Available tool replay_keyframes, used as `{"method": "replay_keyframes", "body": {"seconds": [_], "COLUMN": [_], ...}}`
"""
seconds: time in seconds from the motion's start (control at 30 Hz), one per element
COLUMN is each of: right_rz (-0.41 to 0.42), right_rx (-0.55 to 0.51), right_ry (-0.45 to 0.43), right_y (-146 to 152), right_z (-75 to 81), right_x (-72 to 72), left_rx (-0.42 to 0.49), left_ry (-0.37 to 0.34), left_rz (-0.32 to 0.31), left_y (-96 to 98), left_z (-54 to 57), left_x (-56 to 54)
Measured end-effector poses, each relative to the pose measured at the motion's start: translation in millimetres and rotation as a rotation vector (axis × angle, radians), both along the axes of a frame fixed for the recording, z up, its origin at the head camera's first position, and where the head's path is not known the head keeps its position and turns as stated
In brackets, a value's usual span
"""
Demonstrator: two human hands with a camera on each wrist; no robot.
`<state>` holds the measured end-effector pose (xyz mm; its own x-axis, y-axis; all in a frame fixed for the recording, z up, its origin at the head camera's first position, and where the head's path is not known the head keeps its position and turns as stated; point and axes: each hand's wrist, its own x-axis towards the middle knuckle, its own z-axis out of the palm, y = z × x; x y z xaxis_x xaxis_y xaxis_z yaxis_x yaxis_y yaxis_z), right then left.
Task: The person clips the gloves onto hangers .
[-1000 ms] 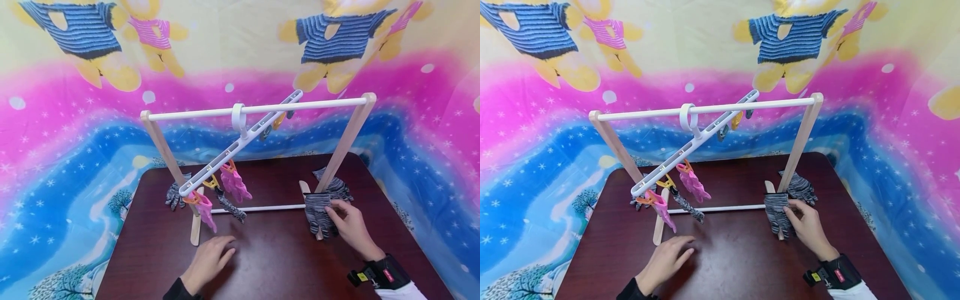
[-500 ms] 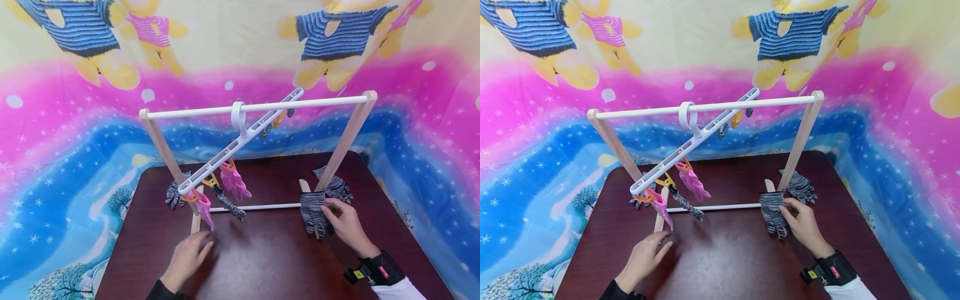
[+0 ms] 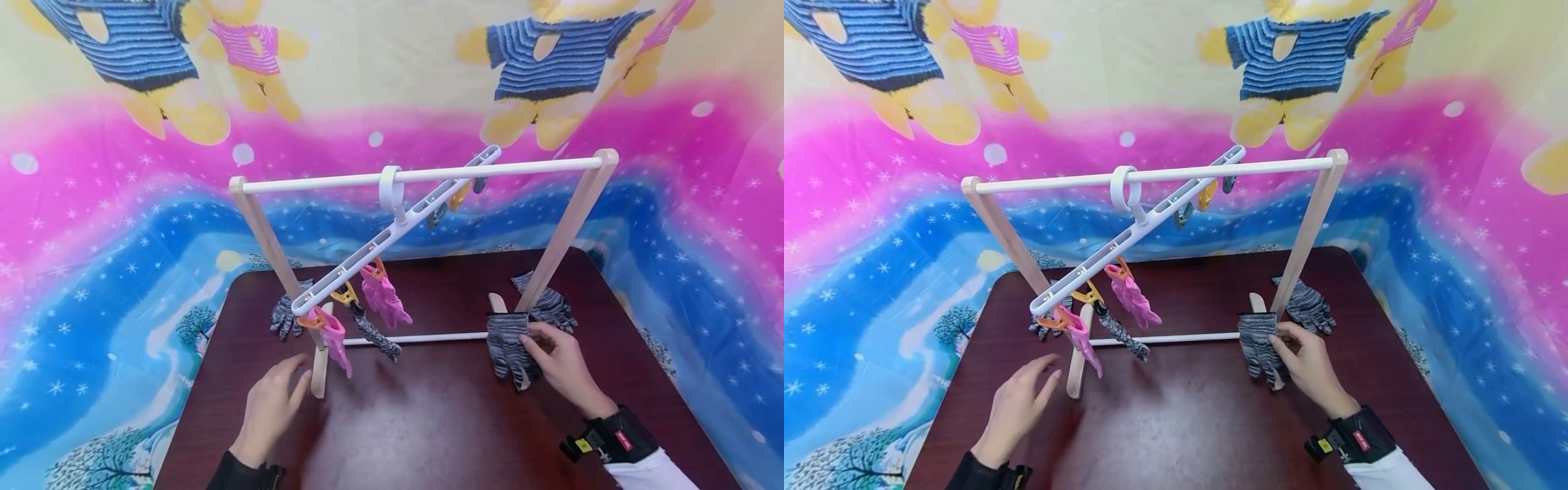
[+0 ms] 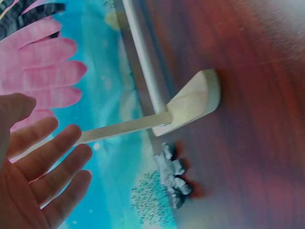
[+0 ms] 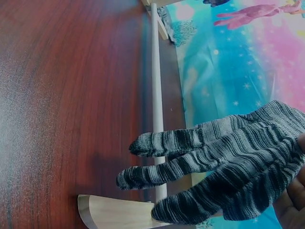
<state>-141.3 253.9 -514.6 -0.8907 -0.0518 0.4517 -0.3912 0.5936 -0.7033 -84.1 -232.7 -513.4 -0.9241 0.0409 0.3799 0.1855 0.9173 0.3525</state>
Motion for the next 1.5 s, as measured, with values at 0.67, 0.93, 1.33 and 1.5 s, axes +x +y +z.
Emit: {"method": "replay_keyframes", "body": {"seconds": [0.67, 0.93, 1.33, 1.5], "right_rz": [0.062, 0.079, 0.094, 0.1], "right_rx": [0.029, 0.014, 0.028, 0.032], "right_ry": [0.017, -0.037, -0.061, -0.065], "right_y": [-26, -34, -34, -35], "right_z": [6.2, 8.9, 8.4, 7.7], "right_x": [-29.9, -37.4, -41.5, -42.3], "left_rx": [0.157, 0.186, 0.131, 0.124], "left_ry": [0.186, 0.199, 0.267, 0.305], "left_rz": [-0.021, -0.039, -0.142, -0.194], "left_y": [-2.1, -0.8, 8.8, 11.4], "left_z": [53.6, 66.6, 81.0, 80.1], "left_x": [-29.5, -32.9, -36.9, -37.6]}}
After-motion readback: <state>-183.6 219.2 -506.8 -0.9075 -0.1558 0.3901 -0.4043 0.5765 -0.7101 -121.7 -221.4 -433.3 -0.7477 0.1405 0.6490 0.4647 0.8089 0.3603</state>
